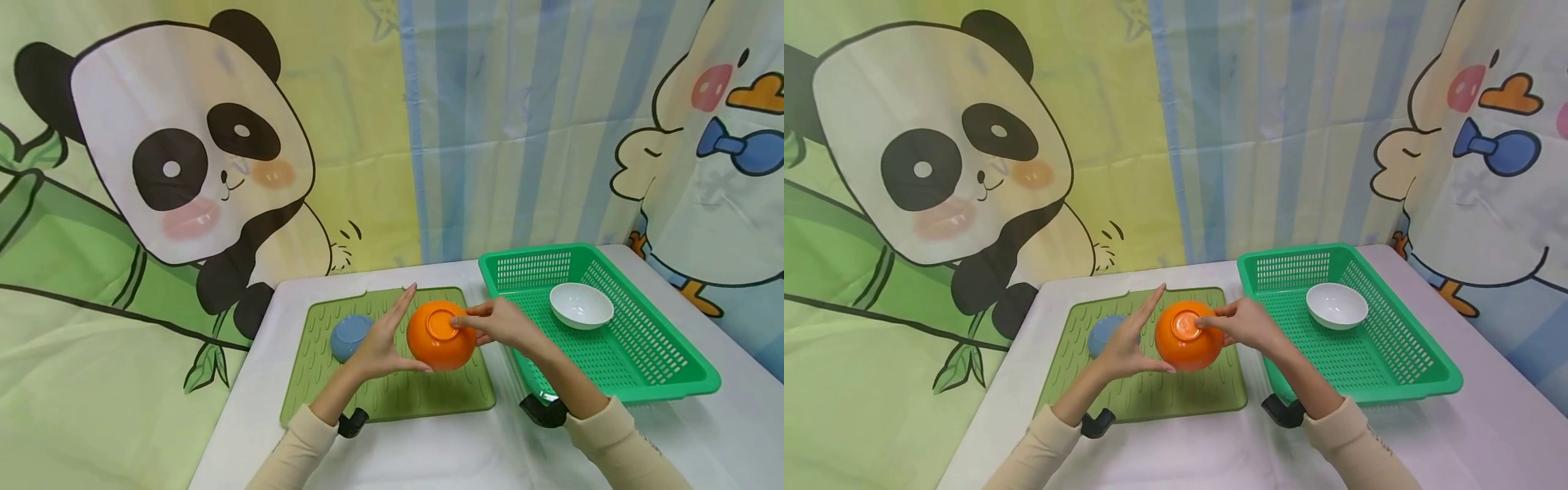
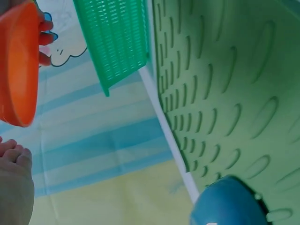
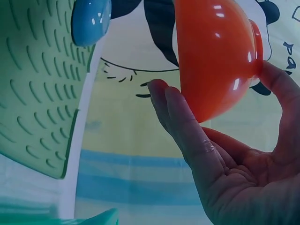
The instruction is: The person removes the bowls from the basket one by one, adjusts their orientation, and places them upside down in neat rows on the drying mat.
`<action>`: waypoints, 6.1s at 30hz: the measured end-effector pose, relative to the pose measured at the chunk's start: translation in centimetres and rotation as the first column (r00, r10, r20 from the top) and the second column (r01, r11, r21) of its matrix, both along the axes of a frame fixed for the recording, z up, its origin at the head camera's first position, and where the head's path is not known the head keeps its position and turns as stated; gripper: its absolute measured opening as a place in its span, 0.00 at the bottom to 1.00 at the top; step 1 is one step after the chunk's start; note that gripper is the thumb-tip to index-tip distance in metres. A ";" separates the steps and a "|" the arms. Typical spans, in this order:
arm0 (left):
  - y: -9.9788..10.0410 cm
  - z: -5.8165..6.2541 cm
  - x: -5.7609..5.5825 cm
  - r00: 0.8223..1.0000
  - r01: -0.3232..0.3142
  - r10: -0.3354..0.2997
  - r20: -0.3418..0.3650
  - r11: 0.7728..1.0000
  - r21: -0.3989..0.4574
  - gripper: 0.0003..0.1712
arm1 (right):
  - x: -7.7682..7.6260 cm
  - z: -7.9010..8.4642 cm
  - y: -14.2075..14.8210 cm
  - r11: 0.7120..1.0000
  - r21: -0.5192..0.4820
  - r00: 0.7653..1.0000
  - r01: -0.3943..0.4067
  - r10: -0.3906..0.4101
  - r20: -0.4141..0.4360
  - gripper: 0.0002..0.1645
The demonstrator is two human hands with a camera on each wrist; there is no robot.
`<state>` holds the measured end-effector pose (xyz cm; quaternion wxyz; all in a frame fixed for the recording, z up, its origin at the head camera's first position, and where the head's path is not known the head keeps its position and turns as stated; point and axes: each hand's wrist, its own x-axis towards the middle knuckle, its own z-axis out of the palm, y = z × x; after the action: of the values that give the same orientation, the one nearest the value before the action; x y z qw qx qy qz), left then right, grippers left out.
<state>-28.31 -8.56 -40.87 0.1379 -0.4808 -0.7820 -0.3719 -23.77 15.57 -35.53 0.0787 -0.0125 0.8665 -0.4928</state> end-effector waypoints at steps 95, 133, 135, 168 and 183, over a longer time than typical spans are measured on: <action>0.0 -6.0 -6.1 0.870 -0.038 0.069 0.488 0.997 -0.072 0.55 | -5.7 -12.7 -3.0 0.981 0.129 0.793 -0.144 0.192 -0.579 0.51; 2.0 -9.4 -8.4 0.835 -0.120 0.279 0.474 0.934 -0.337 0.58 | -7.5 -15.2 -1.3 0.975 0.068 0.898 -0.211 0.221 -0.380 0.50; 2.0 -9.4 -8.4 0.837 -0.121 0.279 0.470 0.933 -0.339 0.58 | -7.5 -15.2 -1.4 0.976 0.062 0.901 -0.210 0.218 -0.376 0.50; 1.6 -9.1 -8.2 0.861 -0.100 0.247 0.444 0.939 -0.329 0.55 | 0.8 -0.5 -3.9 0.924 0.056 0.746 -0.378 0.339 -0.574 0.41; 1.4 -9.4 -8.2 0.841 -0.120 0.283 0.461 0.929 -0.351 0.58 | -4.7 5.5 15.4 0.988 -0.115 0.915 0.102 -0.139 -0.380 0.42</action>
<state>-36.54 -7.16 -50.26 -0.1088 -0.2966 -0.8855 -0.3408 -28.50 30.99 -30.03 -0.1250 -0.0595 0.8403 -0.5242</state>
